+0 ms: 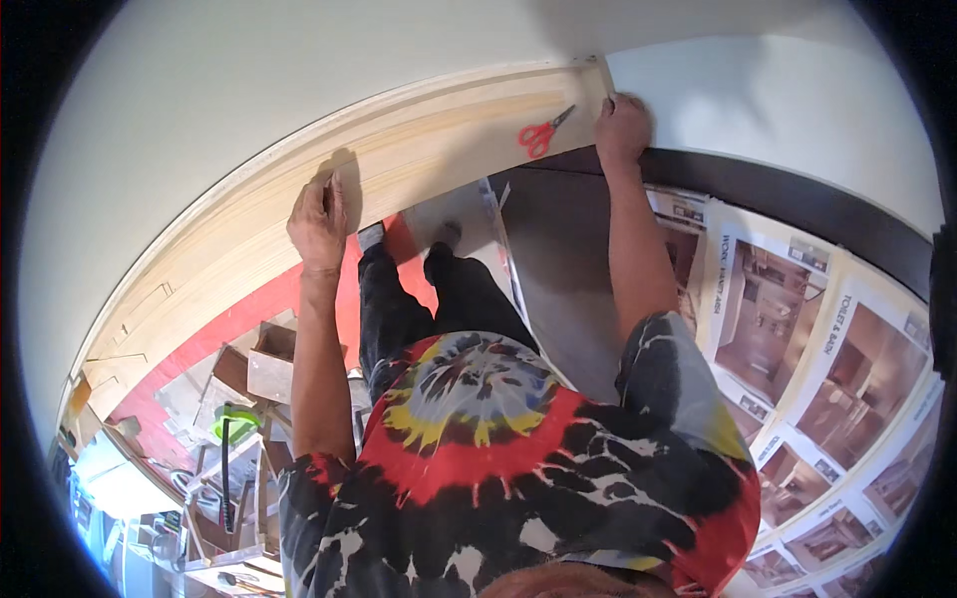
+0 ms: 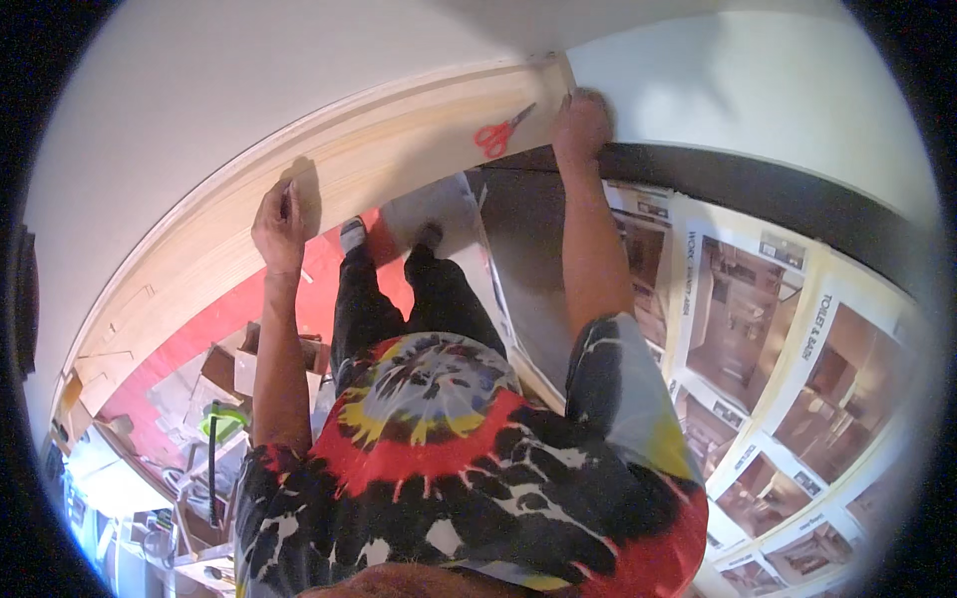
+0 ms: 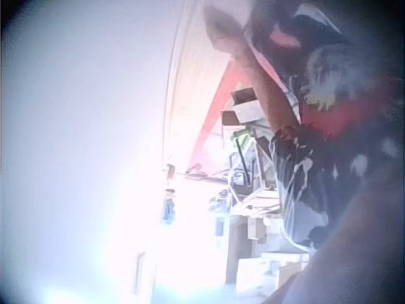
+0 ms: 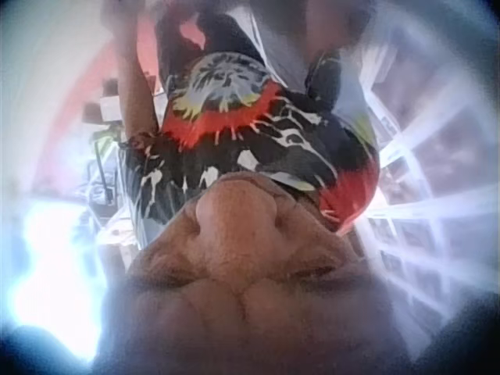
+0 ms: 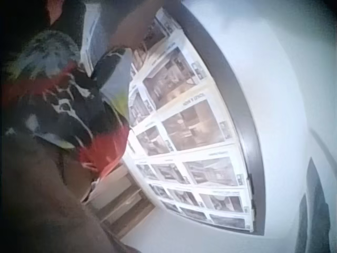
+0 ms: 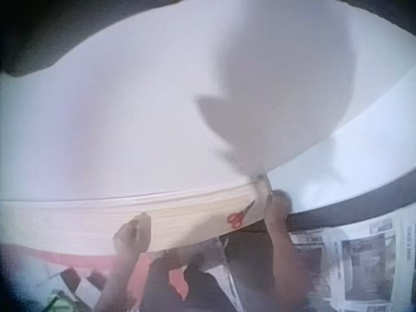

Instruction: The person installs wooden baseboards along a wall, using scissors to trim the material and a rubber mallet to tap the pieces into place. They also use a utility knife to score and cut the wood, working in a room with construction materials and a second person visible in the background.

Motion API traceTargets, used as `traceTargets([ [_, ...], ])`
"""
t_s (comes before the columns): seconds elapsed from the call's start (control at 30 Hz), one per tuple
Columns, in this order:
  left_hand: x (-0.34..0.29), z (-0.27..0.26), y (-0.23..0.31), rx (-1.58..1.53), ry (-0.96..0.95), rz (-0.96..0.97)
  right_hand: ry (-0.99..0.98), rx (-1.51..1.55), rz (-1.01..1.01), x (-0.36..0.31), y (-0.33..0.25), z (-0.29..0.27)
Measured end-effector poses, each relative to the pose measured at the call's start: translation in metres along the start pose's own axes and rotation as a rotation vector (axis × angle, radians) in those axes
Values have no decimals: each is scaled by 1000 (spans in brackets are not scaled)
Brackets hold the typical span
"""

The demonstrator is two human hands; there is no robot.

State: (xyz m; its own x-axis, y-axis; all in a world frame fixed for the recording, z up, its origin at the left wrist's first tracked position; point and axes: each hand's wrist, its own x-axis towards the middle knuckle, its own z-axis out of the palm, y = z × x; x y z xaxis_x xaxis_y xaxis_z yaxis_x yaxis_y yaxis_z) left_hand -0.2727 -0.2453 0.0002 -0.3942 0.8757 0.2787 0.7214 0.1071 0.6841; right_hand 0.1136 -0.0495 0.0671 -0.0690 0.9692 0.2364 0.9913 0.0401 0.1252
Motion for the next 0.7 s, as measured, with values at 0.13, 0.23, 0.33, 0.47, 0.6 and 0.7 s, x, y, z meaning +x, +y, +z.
traceTargets([
  [0.13,9,-4,-15,-52,29,40,105,33,-52,-1,-3,4],
  [0.23,10,-5,-13,-43,-9,30,140,45,-50,1,2,11],
  [0.33,11,-4,-13,-17,-10,10,99,-12,-37,17,-3,18],
  [0.47,10,-1,-14,11,25,17,148,5,-208,42,-8,21],
  [0.6,9,-1,-13,6,39,-28,157,15,-182,28,-5,21],
  [0.7,11,-2,-9,49,45,-75,181,-34,-130,-4,7,22],
])
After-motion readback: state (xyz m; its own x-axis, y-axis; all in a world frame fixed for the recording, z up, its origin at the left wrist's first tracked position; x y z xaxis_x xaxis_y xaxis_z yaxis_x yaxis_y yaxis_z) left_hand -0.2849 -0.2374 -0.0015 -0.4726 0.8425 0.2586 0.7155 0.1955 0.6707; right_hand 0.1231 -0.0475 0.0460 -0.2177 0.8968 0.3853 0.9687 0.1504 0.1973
